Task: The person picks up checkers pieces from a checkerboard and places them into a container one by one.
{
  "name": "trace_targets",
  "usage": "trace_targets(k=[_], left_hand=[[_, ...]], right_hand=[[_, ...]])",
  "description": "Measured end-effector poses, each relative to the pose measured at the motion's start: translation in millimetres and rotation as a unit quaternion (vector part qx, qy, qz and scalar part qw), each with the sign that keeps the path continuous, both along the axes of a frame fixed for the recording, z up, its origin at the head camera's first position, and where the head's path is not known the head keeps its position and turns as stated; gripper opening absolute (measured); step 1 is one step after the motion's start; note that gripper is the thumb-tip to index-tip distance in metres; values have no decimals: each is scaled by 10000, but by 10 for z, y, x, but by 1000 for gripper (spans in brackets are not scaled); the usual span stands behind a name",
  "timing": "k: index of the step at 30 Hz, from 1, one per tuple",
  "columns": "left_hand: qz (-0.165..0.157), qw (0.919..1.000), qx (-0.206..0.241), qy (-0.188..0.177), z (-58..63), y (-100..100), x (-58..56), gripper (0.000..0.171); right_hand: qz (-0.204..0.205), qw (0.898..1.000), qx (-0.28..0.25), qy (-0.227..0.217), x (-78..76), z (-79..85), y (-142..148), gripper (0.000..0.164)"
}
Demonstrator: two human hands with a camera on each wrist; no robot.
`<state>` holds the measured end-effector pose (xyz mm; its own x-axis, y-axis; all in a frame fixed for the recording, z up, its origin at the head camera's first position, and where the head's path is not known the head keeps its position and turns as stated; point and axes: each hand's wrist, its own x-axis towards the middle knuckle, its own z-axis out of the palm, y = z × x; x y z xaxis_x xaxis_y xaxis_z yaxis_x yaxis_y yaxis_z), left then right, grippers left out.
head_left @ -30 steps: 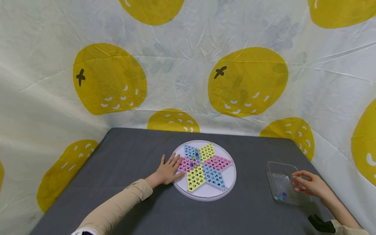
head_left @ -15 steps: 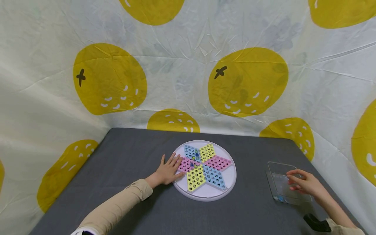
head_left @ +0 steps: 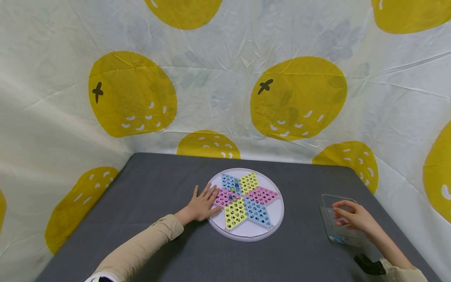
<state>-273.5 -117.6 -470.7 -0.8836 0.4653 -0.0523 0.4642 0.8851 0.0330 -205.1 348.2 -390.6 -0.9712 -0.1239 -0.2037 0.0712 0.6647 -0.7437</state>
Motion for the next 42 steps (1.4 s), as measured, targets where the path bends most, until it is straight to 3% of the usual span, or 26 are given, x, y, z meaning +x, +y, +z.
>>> trace_targets(k=[5,8,19,30,42], left_hand=[[-48,10000,-9,36,-37,-12,-21,72],[-46,9999,135,3,-21,-6,-17,71],[80,10000,-28,-43,28,18,9,70],[-2,10000,87,-41,38,3,27,69],[6,10000,33,0,-86,-18,-50,72]], right_hand=[[167,9995,-12,264,-15,-6,-87,43],[171,9994,-65,286,-39,-7,-147,42],[290,9989,-297,236,-121,-13,-337,41],[430,9983,-338,225,-239,-13,-552,39],[650,9965,-459,243,-352,-31,-817,37]])
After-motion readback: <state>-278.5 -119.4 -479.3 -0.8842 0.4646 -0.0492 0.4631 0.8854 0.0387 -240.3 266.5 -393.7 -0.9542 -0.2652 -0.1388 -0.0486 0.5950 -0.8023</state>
